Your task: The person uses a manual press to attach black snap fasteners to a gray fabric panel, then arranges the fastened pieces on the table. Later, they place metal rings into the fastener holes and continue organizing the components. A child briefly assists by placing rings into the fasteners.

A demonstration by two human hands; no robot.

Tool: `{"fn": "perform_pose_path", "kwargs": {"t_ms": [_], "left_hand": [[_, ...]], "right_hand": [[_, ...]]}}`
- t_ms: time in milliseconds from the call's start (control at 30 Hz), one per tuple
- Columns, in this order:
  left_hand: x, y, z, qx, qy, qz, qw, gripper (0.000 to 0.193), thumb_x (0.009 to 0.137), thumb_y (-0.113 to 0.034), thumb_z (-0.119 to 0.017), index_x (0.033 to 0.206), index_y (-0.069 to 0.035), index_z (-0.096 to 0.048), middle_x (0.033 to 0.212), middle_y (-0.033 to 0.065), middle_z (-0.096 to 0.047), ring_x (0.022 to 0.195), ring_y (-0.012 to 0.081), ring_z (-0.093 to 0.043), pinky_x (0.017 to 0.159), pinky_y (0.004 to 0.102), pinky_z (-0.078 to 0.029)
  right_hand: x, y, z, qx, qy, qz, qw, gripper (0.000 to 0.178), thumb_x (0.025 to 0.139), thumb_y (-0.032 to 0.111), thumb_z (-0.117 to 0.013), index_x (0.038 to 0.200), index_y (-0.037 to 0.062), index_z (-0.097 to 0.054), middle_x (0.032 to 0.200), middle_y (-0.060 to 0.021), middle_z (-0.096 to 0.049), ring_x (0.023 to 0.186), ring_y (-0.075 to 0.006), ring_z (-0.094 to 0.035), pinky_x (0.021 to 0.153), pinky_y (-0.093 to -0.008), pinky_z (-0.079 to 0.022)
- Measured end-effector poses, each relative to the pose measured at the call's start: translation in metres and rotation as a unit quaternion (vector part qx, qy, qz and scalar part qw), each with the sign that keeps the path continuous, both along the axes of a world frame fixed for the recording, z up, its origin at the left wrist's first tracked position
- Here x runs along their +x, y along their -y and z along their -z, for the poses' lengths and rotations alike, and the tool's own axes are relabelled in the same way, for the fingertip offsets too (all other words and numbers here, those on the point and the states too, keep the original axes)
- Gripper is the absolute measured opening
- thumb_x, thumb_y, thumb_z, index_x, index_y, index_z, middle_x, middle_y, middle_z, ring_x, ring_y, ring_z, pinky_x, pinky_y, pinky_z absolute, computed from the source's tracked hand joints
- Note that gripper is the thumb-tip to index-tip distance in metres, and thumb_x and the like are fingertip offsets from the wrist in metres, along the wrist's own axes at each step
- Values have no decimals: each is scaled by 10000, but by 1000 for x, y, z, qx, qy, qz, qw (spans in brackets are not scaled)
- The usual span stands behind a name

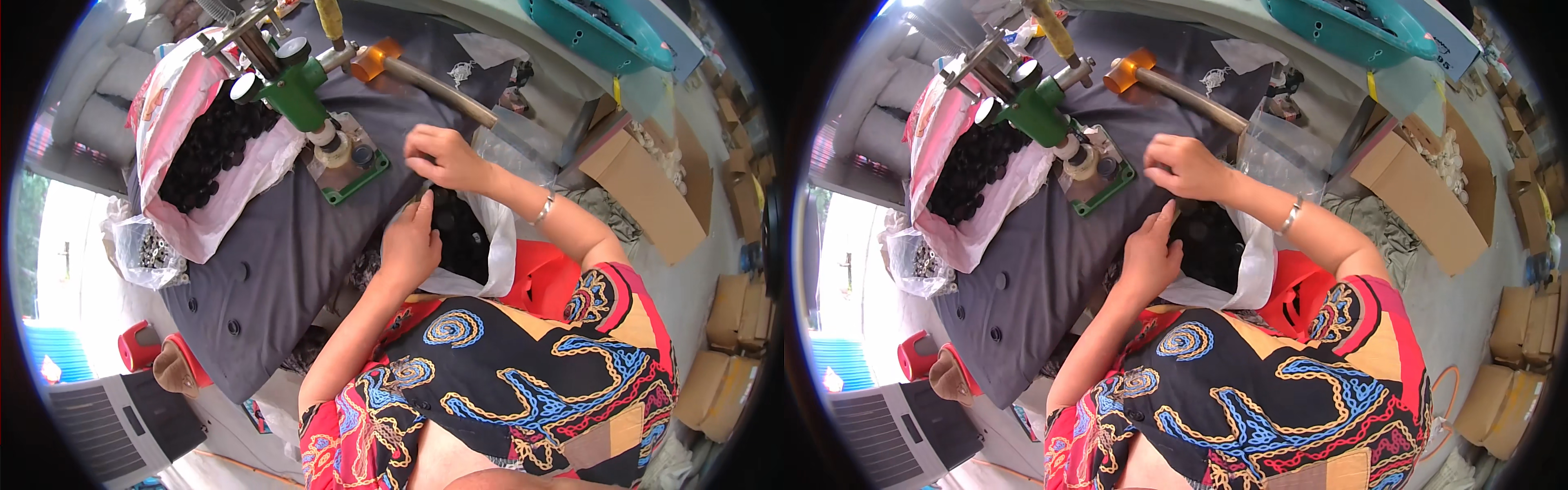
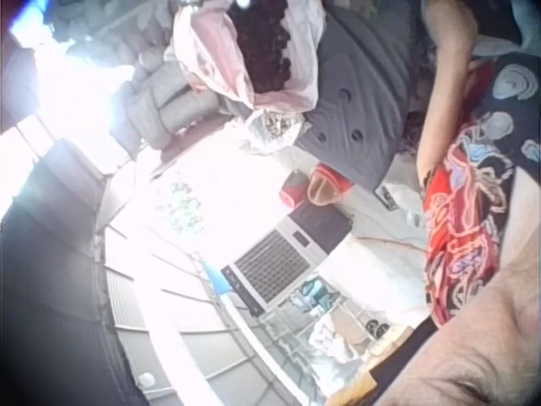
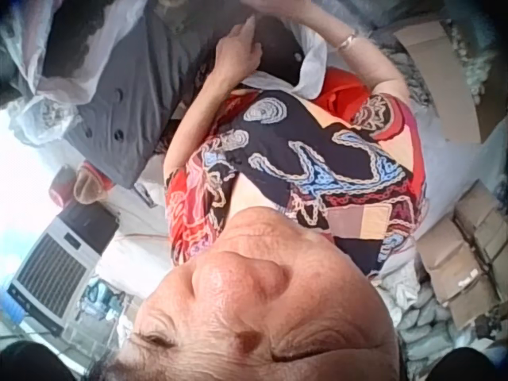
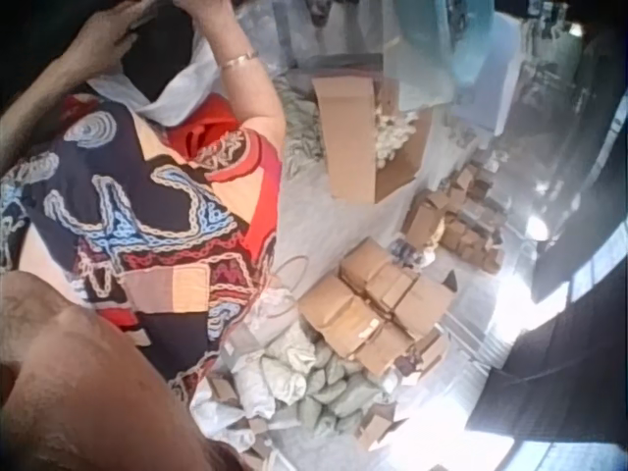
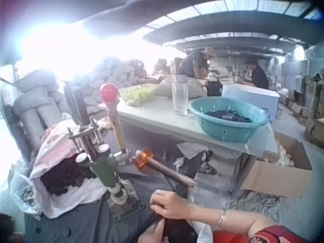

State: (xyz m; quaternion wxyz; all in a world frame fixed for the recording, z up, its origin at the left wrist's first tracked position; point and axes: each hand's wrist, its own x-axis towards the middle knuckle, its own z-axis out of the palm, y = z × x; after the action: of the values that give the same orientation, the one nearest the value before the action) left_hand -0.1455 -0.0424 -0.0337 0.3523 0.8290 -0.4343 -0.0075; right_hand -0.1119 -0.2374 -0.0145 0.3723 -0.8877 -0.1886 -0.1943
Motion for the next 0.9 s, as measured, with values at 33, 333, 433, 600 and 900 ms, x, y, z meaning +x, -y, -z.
{"fn": "perform_pose_path", "kwargs": {"t_ms": [33,333,433,600,900], "left_hand": [[0,-5,-4,-35,13,-10,999,526,745,-11,-624,1260,23,-521,1012,227,-605,832,385,-636,729,430,-519],[16,-101,-33,-116,-39,-177,977,351,783,54,-622,1131,12,-635,960,85,-668,724,112,-615,627,238,-485],[6,-153,-16,-143,-112,-227,957,320,833,45,-590,1149,18,-631,986,78,-675,757,106,-633,639,219,-491],[-19,-186,-17,-241,-208,-331,888,278,859,36,-578,1132,32,-630,966,84,-673,754,108,-635,629,224,-496],[-44,-231,-29,-284,-161,-420,847,273,889,6,-579,1158,26,-623,981,95,-673,757,140,-656,616,229,-496]], "right_hand": [[6,-12,-5,28,13,-9,999,229,791,109,-679,990,17,-614,946,-123,-584,786,-283,-605,698,-364,-496],[41,-30,1,9,-13,-30,999,385,739,250,-744,1038,49,-606,950,-163,-576,856,-372,-619,754,-447,-491],[16,-15,3,-28,-53,-72,996,359,739,271,-750,975,35,-619,896,-157,-577,833,-335,-617,734,-432,-481],[23,-7,-16,-122,-95,-45,987,331,772,339,-692,904,41,-635,865,-168,-615,827,-343,-615,732,-427,-483],[143,-59,-20,141,-207,-68,966,223,871,197,-645,1070,123,-713,999,-46,-722,918,-98,-642,859,-300,-490]]}}
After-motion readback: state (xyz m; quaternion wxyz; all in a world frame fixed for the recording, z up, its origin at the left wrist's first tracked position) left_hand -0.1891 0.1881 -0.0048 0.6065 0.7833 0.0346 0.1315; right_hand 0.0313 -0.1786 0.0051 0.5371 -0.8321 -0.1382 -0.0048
